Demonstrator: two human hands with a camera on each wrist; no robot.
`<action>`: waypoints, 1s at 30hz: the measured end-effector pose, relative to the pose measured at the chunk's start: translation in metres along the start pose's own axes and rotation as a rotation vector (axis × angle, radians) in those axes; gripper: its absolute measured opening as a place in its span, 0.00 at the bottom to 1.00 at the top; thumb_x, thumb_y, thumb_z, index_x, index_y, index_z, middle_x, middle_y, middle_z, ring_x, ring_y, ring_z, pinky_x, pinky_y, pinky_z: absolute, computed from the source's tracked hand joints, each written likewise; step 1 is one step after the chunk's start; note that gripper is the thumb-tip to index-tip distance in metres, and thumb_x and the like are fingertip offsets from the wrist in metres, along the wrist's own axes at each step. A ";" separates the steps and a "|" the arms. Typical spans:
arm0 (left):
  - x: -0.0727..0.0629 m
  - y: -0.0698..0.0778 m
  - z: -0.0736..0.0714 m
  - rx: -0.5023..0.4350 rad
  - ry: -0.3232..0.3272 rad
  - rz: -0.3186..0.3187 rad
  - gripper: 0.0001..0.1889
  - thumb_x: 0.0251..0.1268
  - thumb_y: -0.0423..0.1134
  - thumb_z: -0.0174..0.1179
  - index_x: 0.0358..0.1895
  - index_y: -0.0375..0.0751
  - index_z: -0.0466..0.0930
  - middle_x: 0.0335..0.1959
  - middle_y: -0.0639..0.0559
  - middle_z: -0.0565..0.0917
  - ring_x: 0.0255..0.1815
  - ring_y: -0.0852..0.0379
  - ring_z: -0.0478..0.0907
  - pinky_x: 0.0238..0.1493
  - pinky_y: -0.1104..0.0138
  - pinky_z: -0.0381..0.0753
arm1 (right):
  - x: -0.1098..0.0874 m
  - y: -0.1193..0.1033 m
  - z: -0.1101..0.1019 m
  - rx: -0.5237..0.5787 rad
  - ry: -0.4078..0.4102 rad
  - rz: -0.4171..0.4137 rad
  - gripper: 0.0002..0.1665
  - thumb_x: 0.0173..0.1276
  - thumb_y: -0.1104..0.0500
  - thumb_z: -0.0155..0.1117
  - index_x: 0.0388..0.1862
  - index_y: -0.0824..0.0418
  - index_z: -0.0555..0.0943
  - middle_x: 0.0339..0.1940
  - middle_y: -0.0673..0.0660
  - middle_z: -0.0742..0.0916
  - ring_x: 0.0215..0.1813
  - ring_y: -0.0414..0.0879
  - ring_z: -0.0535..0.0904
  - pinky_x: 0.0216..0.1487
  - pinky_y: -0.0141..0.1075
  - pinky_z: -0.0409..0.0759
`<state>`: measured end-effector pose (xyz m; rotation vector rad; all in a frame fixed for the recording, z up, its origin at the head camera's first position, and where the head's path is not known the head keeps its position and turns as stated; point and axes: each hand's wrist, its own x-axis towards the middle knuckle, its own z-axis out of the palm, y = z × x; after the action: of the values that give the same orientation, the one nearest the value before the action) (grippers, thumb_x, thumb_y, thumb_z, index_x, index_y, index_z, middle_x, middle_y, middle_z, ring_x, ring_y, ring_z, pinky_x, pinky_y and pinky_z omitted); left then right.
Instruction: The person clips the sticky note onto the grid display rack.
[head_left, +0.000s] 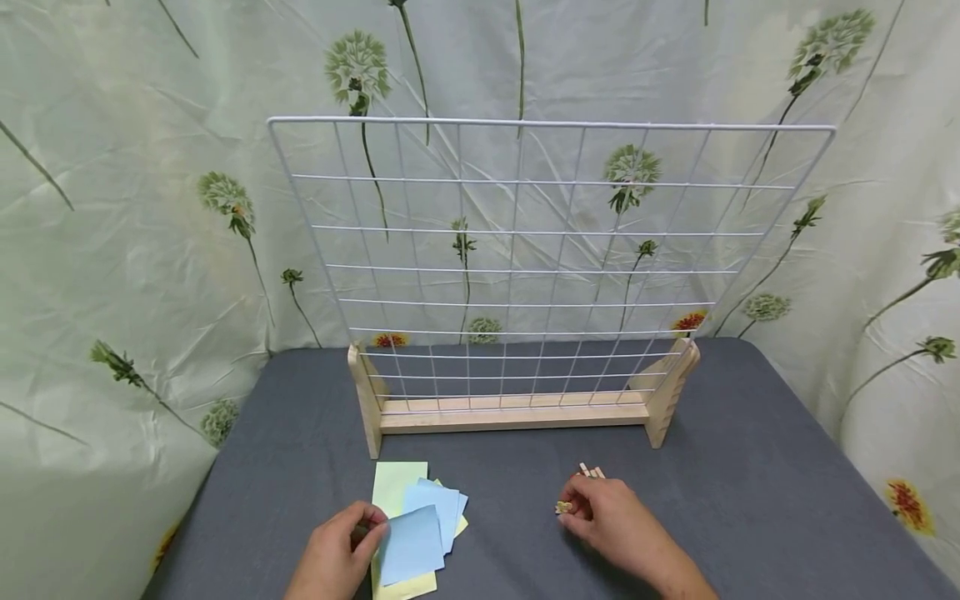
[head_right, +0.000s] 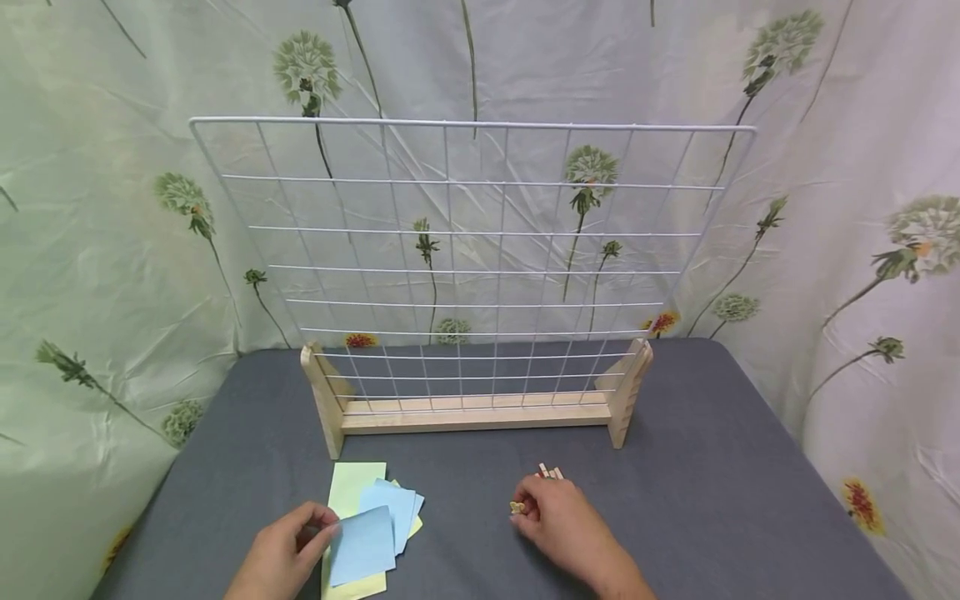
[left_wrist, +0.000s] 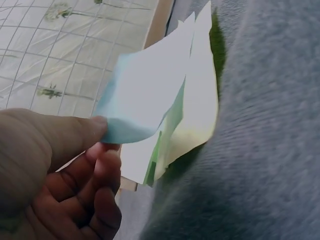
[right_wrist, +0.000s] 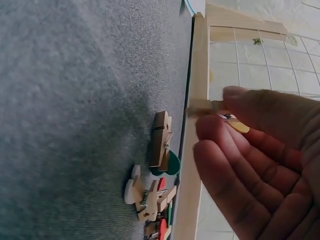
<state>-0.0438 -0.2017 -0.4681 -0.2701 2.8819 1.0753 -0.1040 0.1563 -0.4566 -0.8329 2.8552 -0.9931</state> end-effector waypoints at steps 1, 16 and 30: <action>0.001 0.000 -0.001 -0.019 -0.007 -0.010 0.03 0.67 0.34 0.67 0.39 0.44 0.82 0.30 0.57 0.82 0.26 0.64 0.73 0.28 0.70 0.73 | 0.001 0.000 0.000 0.001 0.001 -0.006 0.09 0.60 0.61 0.78 0.33 0.53 0.84 0.27 0.40 0.85 0.29 0.24 0.74 0.29 0.26 0.76; 0.016 0.005 -0.018 -0.091 0.072 0.017 0.02 0.66 0.36 0.68 0.40 0.46 0.87 0.34 0.54 0.80 0.29 0.63 0.71 0.28 0.71 0.73 | 0.028 -0.018 -0.011 -0.106 -0.043 -0.094 0.07 0.70 0.58 0.68 0.44 0.57 0.89 0.39 0.49 0.91 0.41 0.40 0.87 0.40 0.35 0.84; 0.039 0.020 -0.035 -0.117 0.173 0.166 0.02 0.69 0.34 0.66 0.41 0.45 0.87 0.33 0.53 0.81 0.26 0.65 0.71 0.27 0.70 0.71 | 0.071 -0.041 -0.005 -0.148 0.086 -0.061 0.08 0.68 0.59 0.71 0.44 0.57 0.88 0.38 0.49 0.91 0.37 0.38 0.85 0.37 0.32 0.81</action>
<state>-0.0857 -0.2149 -0.4332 -0.1358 3.0435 1.3125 -0.1459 0.0981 -0.4174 -0.9149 3.0247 -0.8522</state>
